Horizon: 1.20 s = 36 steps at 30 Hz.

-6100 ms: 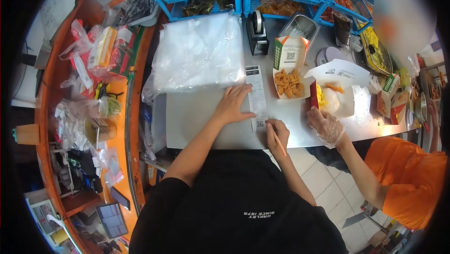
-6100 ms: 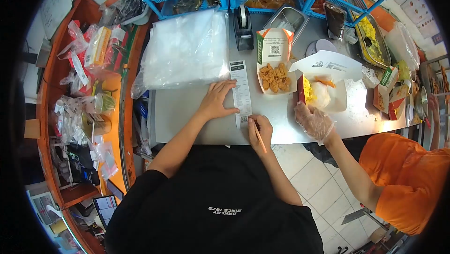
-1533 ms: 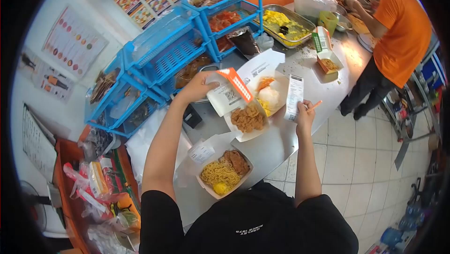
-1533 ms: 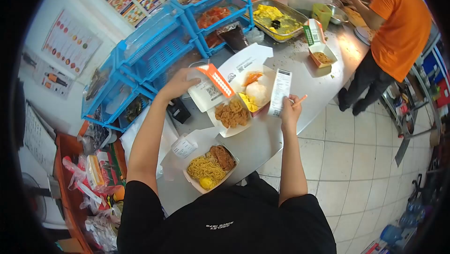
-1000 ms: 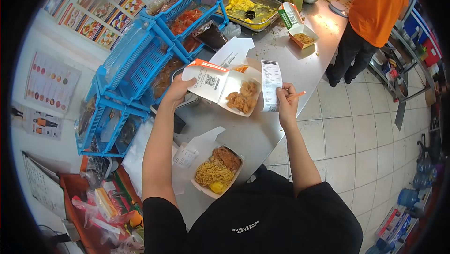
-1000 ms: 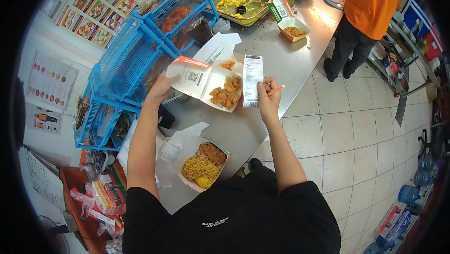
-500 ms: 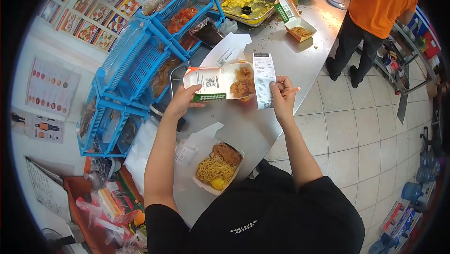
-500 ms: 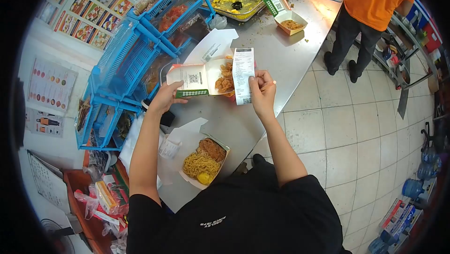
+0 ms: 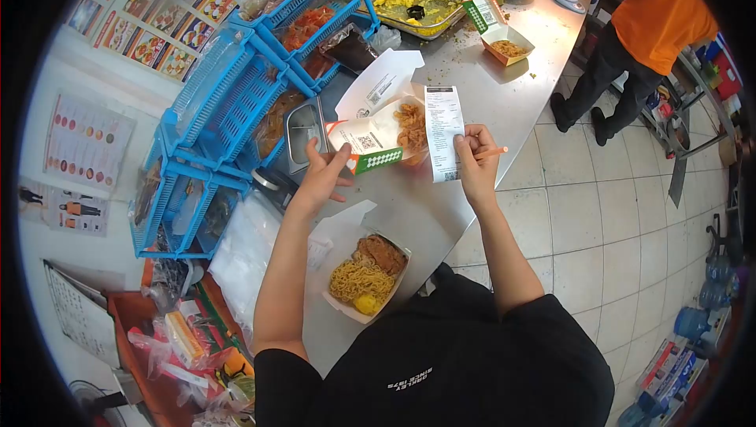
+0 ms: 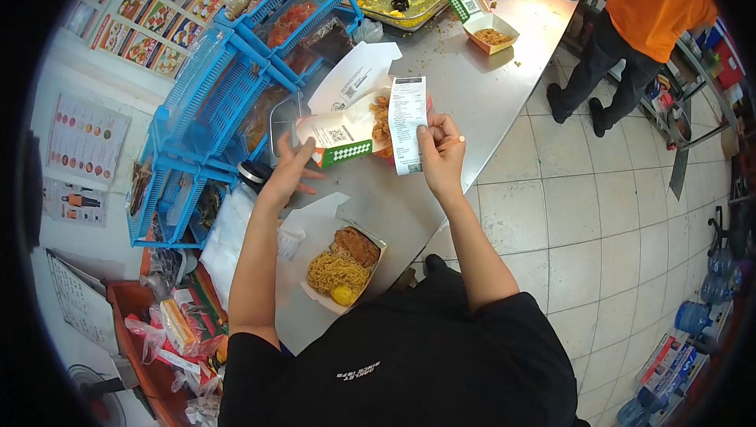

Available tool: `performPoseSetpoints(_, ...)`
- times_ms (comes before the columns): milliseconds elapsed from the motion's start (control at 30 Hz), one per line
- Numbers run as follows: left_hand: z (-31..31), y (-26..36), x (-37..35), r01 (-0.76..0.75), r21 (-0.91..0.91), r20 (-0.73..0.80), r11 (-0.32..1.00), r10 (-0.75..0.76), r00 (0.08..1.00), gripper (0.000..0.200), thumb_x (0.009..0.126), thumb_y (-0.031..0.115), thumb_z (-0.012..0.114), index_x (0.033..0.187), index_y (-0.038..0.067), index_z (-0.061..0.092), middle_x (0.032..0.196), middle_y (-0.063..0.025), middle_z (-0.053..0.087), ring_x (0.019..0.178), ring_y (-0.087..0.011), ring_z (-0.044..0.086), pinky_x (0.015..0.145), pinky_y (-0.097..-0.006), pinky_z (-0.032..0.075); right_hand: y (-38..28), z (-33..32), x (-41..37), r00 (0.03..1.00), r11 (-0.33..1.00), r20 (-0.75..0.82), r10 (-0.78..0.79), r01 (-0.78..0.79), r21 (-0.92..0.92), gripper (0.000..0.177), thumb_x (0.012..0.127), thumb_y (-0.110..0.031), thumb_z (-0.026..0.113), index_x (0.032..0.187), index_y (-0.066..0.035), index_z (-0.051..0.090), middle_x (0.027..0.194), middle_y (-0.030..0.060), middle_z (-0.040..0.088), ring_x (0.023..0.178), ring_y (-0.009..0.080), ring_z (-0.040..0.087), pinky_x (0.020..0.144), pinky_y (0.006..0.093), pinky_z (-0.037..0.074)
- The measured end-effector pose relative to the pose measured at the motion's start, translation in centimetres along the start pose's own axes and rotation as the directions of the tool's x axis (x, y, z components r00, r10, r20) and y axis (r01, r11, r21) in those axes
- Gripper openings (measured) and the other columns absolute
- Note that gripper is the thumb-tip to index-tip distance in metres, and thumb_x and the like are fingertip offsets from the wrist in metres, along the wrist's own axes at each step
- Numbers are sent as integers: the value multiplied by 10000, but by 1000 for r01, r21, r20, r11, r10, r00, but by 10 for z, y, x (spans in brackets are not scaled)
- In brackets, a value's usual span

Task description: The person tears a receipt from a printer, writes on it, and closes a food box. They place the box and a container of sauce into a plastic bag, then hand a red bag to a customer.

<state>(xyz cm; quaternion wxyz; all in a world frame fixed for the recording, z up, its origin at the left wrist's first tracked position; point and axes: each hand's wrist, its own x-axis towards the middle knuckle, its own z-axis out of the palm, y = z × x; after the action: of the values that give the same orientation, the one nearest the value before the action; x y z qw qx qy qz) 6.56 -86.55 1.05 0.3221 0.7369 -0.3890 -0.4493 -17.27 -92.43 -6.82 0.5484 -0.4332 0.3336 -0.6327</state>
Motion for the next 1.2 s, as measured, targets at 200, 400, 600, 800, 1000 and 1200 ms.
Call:
performPoseSetpoints(200,-28,-15,-30,-222,61,-132,973,229,965,881,900,469,552,1442,34,10,1361,-225,379,1078,-271,567,790,-366,495,-11,0,-3,999,1000,43,-10,9,29,22,912,-13,522,933,-17,518,723,5,603,605,12,497,553,175,393)
performPoseSetpoints(400,-64,-48,-71,-221,-87,-319,971,183,930,748,956,389,496,1445,42,49,1367,-186,391,1124,-257,547,899,-359,435,-16,7,-4,999,999,35,-31,30,28,53,917,-54,531,957,-18,526,699,-34,541,581,-7,441,517,163,339)
performPoseSetpoints(600,-86,-94,-108,-218,-192,-442,957,114,890,708,969,403,463,1441,44,77,1380,-185,394,1152,-271,532,930,-355,410,-4,12,32,999,986,-42,10,-16,-166,85,899,-75,545,952,-9,536,683,-27,546,581,15,445,522,184,338)
performPoseSetpoints(800,-86,-110,-133,-219,-256,-491,942,69,868,684,968,364,478,1437,43,98,1384,-192,386,1145,-269,535,926,-350,410,40,40,83,988,887,-44,-146,111,-448,133,851,-124,576,888,4,577,684,80,595,605,164,568,589,307,454)
performPoseSetpoints(1000,-85,-132,-158,-200,-222,-592,954,31,805,674,957,292,510,1437,45,107,1391,-197,368,1126,-253,539,918,-345,410,25,31,62,988,480,151,-21,142,-866,271,825,-260,616,917,-5,632,770,179,626,752,352,619,677,396,468)
performPoseSetpoints(1200,-82,-167,-182,-209,-256,-676,944,-20,736,548,922,231,559,1377,51,312,1329,-161,456,1103,-238,539,909,-354,418,107,-44,55,957,819,-227,179,-273,-505,361,887,-355,579,947,0,563,613,76,558,522,163,535,475,317,413)
